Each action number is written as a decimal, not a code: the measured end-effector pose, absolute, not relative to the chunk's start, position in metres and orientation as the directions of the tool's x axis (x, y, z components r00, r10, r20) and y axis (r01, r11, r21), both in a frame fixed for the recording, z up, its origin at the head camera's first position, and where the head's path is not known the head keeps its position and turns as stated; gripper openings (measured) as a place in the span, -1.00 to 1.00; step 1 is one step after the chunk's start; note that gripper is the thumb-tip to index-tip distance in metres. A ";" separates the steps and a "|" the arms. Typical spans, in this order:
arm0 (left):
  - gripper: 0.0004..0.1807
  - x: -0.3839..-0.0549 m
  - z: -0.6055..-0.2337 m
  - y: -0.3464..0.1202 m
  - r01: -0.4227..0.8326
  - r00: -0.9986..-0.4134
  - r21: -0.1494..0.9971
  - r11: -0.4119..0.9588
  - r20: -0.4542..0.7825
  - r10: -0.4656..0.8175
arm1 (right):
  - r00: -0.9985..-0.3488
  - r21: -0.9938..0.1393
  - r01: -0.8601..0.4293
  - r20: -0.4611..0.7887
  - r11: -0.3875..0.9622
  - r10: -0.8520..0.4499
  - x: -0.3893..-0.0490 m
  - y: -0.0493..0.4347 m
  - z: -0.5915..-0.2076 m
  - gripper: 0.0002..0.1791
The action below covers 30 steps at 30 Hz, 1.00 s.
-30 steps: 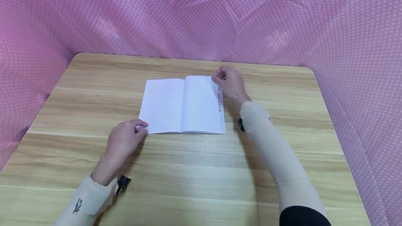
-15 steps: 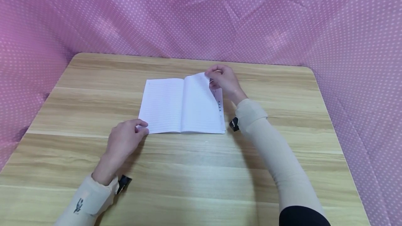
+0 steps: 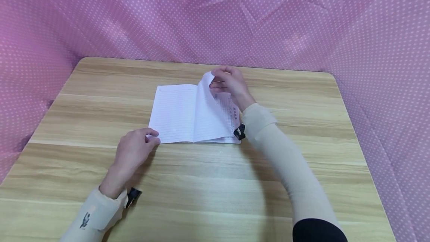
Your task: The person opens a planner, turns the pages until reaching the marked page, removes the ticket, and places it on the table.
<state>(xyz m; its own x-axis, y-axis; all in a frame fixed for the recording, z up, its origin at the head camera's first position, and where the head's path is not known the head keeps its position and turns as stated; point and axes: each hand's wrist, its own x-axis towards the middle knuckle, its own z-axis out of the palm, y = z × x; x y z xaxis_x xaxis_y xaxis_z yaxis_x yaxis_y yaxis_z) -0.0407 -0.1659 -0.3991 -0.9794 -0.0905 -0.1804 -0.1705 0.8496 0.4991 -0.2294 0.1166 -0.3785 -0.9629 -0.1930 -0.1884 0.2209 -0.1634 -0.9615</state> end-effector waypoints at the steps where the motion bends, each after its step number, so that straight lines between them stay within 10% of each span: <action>1: -0.80 -0.041 -0.399 -0.166 -0.168 -0.980 0.501 0.849 -0.178 -0.089 | -0.965 -0.959 0.218 -0.184 -0.178 -0.189 -0.229 0.114 -0.378 -0.95; 17: -0.80 -0.040 -0.398 -0.166 -0.129 -0.990 0.497 0.858 -0.109 -0.085 | -0.977 -0.922 0.208 -0.176 -0.327 -0.125 -0.226 0.073 -0.376 -0.96; 30: -0.30 -0.039 -0.396 -0.147 0.400 -0.862 0.690 0.604 0.506 -0.007 | -0.980 -0.923 0.191 -0.162 -0.333 -0.113 -0.224 0.064 -0.380 -0.95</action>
